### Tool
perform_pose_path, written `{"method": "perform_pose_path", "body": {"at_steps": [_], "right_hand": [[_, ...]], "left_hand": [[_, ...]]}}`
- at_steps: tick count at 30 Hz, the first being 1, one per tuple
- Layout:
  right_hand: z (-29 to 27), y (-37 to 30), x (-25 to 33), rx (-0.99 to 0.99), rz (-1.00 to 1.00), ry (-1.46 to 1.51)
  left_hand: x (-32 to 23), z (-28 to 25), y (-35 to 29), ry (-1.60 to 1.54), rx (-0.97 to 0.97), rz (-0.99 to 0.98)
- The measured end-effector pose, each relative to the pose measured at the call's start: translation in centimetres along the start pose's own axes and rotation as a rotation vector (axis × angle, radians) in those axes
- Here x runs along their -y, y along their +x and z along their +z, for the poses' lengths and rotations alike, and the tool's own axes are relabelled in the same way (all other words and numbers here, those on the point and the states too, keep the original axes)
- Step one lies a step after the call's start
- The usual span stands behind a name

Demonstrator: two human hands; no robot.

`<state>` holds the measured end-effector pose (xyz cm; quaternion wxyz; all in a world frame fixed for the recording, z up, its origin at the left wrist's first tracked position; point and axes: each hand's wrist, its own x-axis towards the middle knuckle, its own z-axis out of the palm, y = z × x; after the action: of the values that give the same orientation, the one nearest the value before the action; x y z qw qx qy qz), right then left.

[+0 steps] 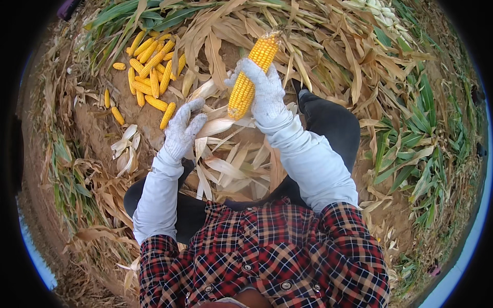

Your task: The person sits on the ground and shucks corn cobs by hand, removing the husks and silk. Shucked cobs are placed in a pile to the left, and the discarded husks accumulate around the person.

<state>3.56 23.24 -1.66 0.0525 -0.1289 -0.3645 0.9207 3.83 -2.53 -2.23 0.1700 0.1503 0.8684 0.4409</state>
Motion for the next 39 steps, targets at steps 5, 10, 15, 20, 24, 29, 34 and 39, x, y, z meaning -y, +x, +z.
{"method": "perform_pose_path", "body": {"at_steps": [5,10,15,20,24,29,34,39], "right_hand": [[1.4,-1.3,-0.2,0.093,0.121,0.101],[1.5,-1.3,-0.1,0.117,0.199,0.258],[0.6,-1.0,-1.6,0.006,0.237,0.274],[-0.4,-0.6,-2.2,-0.088,0.272,0.289],[-0.5,-0.3,-2.4,-0.126,0.31,0.293],[-0.8,0.0,-2.5,-0.127,0.331,0.306],[-1.1,0.2,-2.7,-0.078,0.451,0.392],[-0.6,-0.3,-1.8,-0.058,0.387,0.276]], "left_hand": [[-3.6,2.2,0.4,-0.001,0.29,-0.052],[-3.7,3.6,-0.1,-0.643,0.458,-0.222],[-3.7,4.7,-0.5,-0.58,0.519,-0.353],[-3.1,5.7,-0.8,0.011,0.381,-0.129],[-2.7,5.7,-1.0,0.037,0.353,-0.068],[-2.6,5.6,-0.9,0.136,0.338,-0.009],[-3.4,5.0,-1.0,0.392,0.47,0.144],[-3.1,6.7,-2.1,0.74,0.715,0.322]]}}
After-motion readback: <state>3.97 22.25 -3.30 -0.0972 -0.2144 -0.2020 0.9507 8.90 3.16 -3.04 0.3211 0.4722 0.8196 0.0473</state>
